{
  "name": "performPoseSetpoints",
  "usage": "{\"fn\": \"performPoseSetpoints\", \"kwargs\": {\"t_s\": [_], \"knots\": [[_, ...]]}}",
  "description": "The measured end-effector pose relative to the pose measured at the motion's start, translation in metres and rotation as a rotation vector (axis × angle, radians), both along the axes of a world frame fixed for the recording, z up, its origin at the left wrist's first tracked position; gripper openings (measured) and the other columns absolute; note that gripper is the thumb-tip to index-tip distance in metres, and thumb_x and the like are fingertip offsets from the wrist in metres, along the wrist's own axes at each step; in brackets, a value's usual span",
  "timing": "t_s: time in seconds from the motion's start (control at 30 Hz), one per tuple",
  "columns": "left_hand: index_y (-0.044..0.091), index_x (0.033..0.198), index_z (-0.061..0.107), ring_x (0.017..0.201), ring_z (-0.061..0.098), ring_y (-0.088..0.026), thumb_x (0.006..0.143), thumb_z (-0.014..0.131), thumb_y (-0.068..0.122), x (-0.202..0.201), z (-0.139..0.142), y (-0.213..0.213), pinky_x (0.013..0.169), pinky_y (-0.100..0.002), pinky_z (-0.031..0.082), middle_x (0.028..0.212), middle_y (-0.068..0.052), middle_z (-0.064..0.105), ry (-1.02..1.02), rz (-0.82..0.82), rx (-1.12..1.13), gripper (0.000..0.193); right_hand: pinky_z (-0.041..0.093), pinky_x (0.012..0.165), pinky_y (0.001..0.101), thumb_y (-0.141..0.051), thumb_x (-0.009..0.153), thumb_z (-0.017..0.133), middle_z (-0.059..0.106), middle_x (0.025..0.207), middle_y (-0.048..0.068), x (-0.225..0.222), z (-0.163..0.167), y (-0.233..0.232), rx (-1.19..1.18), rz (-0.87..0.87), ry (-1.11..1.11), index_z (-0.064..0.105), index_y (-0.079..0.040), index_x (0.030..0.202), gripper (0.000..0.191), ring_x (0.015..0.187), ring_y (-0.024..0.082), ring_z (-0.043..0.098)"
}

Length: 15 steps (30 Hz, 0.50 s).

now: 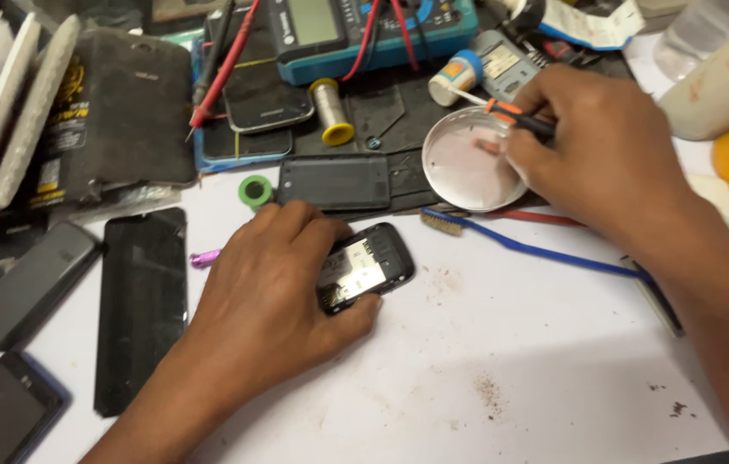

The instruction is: The person uses a screwdriver to unscrew and pry open the back cover of a smartphone on a cluttered workbench, working on the exposed internal components and repeatedly picking up small screws and parts from a metal dish while other phones and repair tools lie around the table.

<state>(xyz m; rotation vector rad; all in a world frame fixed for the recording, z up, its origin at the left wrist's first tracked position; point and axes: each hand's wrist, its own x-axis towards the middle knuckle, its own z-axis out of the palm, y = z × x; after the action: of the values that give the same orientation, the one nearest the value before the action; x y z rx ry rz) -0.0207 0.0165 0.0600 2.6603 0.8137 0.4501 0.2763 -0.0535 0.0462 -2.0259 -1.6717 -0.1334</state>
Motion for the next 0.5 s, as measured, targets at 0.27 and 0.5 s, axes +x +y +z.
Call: {"fn": "performPoseSetpoints", "kwargs": {"t_s": [0.27,0.5], "knots": [[0.000,0.097,0.067,0.089,0.060,-0.036,0.063,0.086,0.027,-0.004,0.001,-0.003,0.078,-0.048,0.049,0.091,-0.017,0.063,-0.145,-0.076,-0.039,0.048,0.053,0.064,0.0426,-0.017,0.086,0.080,0.071,0.087,0.018,-0.019,0.009,0.000,0.094,0.045,-0.110,0.075,0.002,0.100,0.023,0.071,0.033,0.067],[-0.001,0.108,0.061,0.070,0.069,-0.034,0.063,0.088,0.035,-0.002,0.004,-0.007,0.063,-0.048,0.053,0.075,-0.015,0.068,-0.047,0.023,-0.175,0.063,0.053,0.067,0.0340,-0.016,0.098,0.078,0.069,0.094,0.017,-0.028,0.012,-0.006,0.155,-0.012,-0.003,0.076,0.002,0.113,0.024,0.074,0.022,0.066]]}}
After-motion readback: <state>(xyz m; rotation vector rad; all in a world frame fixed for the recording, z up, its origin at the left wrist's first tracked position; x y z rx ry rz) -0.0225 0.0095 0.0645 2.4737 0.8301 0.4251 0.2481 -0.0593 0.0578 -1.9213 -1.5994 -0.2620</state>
